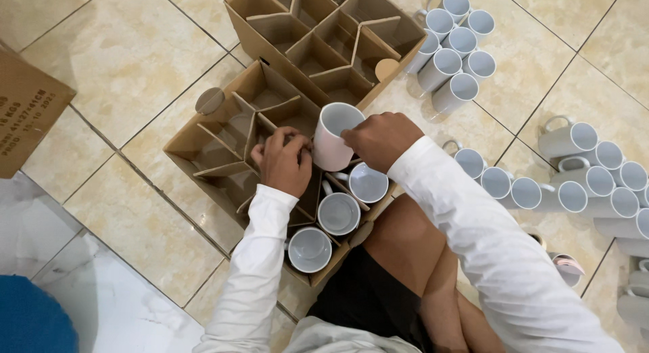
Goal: The person picks up a white mug with a pink graphic, peels off a strip of tape from its surface, and then places the mug into a cardboard box partition.
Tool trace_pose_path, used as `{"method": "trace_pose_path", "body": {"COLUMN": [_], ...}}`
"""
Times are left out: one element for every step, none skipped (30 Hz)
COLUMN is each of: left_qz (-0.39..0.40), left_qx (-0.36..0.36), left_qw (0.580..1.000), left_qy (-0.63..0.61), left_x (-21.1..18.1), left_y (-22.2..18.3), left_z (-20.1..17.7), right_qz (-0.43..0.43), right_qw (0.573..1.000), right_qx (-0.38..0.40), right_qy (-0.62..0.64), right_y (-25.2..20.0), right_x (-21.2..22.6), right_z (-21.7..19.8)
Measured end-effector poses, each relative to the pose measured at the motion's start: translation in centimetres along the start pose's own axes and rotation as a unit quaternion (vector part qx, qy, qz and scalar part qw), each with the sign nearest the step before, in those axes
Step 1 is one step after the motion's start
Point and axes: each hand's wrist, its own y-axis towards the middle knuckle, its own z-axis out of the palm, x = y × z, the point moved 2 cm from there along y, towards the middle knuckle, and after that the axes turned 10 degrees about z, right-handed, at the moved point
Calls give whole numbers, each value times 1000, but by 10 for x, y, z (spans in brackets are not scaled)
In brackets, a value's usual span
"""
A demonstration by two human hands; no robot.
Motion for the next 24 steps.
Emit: {"method": "trace_pose_path", "body": {"left_qz": [0, -9, -17, -18, -11, -4, -3, 4, 11, 11, 15, 19, 18, 18, 19, 19, 23, 28, 28, 24, 20, 20, 21, 21], "left_qx": [1, 21, 41, 41, 43, 45, 46, 41, 35, 37, 36, 36, 36, 37, 38, 38, 31, 23, 22, -5, -33, -33, -44, -55], "left_qw": [1000, 1000, 999, 999, 999, 999, 999, 999, 999, 999, 999, 999, 999, 999, 999, 999, 999, 999, 999, 999, 996, 996, 996, 995], "left_qy": [-1, 10, 20, 20, 23, 26, 26, 24, 21, 21, 14, 7, 7, -2, -11, -11, -12, -14, -13, -45, -78, -77, -78, -80], "left_x": [1, 3, 5, 5, 6, 6, 6, 6, 7, 7, 6, 6, 6, 6, 6, 8, 10, 12, 17, 21, 25, 30, 35, 39], "left_y": [0, 0, -1, -1, -1, -1, -1, -2, -2, -4, -4, -4, -4, -5, -5, -6, -6, -7, -7, -7, -8, -8, -8, -8], "left_z": [1, 4, 6, 8, 9, 11, 10, 10, 10, 9, 7, 6, 5, 4, 4, 5, 6, 6, 8, 10, 11, 15, 18, 22], "right_qz": [1, -12, -25, -25, -39, -53, -52, -57, -63, -63, -83, -103, -103, -115, -127, -126, -137, -147, -148, -148, -147, -147, -140, -132], "right_qw": [1000, 1000, 999, 999, 998, 995, 995, 994, 992, 993, 988, 982, 982, 977, 971, 971, 964, 955, 955, 951, 946, 946, 948, 950], "right_qx": [1, 2, 2, 3, -28, -59, -58, -75, -92, -92, -116, -140, -139, -164, -189, -189, -217, -245, -246, -263, -280, -281, -280, -280], "right_qy": [0, -16, -33, -33, -45, -56, -55, -52, -50, -49, -61, -72, -72, -73, -74, -74, -74, -74, -74, -71, -68, -67, -50, -32], "right_y": [0, 0, 0, 2, 3, 4, 6, 8, 9, 10, 10, 11, 12, 12, 12, 12, 11, 10, 9, 7, 5, 4, 3, 2], "right_x": [0, 0, 1, -1, -2, -3, -3, -3, -3, 0, 2, 5, 8, 12, 15, 20, 25, 30, 32, 34, 35, 38, 39, 41], "right_z": [0, 0, 1, 4, 6, 8, 8, 8, 8, 10, 11, 11, 18, 24, 30, 36, 40, 45, 51, 57, 62, 70, 77, 83]}}
